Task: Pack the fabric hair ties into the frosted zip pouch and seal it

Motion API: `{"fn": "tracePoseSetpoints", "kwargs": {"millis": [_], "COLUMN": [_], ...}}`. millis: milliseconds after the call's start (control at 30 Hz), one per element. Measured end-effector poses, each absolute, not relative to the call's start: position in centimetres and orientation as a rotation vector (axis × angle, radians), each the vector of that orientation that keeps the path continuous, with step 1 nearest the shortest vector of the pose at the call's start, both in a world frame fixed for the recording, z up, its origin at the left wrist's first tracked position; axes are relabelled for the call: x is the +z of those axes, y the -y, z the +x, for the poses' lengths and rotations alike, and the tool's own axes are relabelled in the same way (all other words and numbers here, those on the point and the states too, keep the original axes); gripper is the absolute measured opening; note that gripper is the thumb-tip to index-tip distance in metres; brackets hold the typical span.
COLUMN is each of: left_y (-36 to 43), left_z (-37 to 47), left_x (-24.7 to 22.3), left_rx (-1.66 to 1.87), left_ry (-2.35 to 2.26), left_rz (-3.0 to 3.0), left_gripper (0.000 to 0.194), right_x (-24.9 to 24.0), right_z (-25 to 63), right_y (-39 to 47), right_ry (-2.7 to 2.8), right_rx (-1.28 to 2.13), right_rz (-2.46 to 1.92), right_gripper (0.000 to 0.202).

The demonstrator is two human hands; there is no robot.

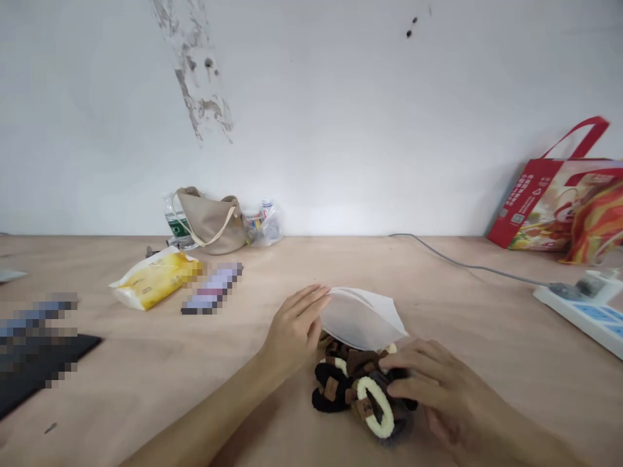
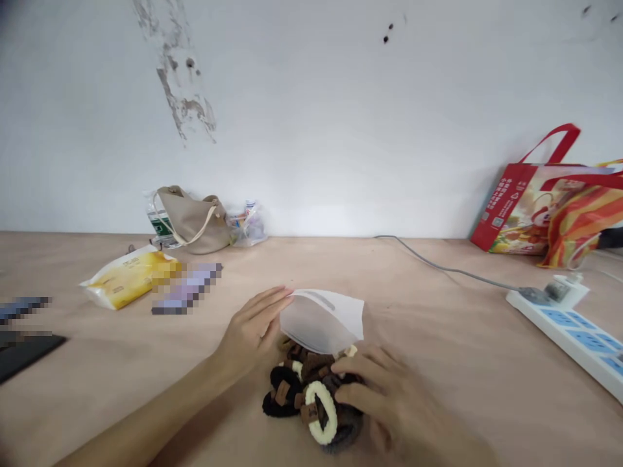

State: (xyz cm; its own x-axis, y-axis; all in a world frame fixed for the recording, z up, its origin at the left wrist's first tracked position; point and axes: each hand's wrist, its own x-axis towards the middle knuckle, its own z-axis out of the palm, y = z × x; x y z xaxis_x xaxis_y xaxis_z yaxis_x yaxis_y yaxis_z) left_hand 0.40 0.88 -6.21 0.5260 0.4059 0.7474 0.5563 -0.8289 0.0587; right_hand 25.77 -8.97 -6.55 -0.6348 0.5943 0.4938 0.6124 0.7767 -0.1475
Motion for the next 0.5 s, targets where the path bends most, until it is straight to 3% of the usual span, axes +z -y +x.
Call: {"fn": "tracePoseSetpoints", "kwargs": {"millis": [200,500], "left_y": [-0.6,0.1], "left_z": [0.6,1.7], "left_x": [-5.9,-5.5], "left_rx": [-1.222,-1.081], "left_ry": [0.892,0.915], "left_rz": [-2.565,-2.665], "left_gripper": [0.048,0.053], "right_x": [-7.4,-4.3], "right_z": [26.4,24.4], "right_y": [9.5,6.3], "right_ry": [2.462,2.001], "right_rx": [0.012,-0.022], "right_rz": [-1.051,-1.024], "right_gripper": [0.034,0.033]}}
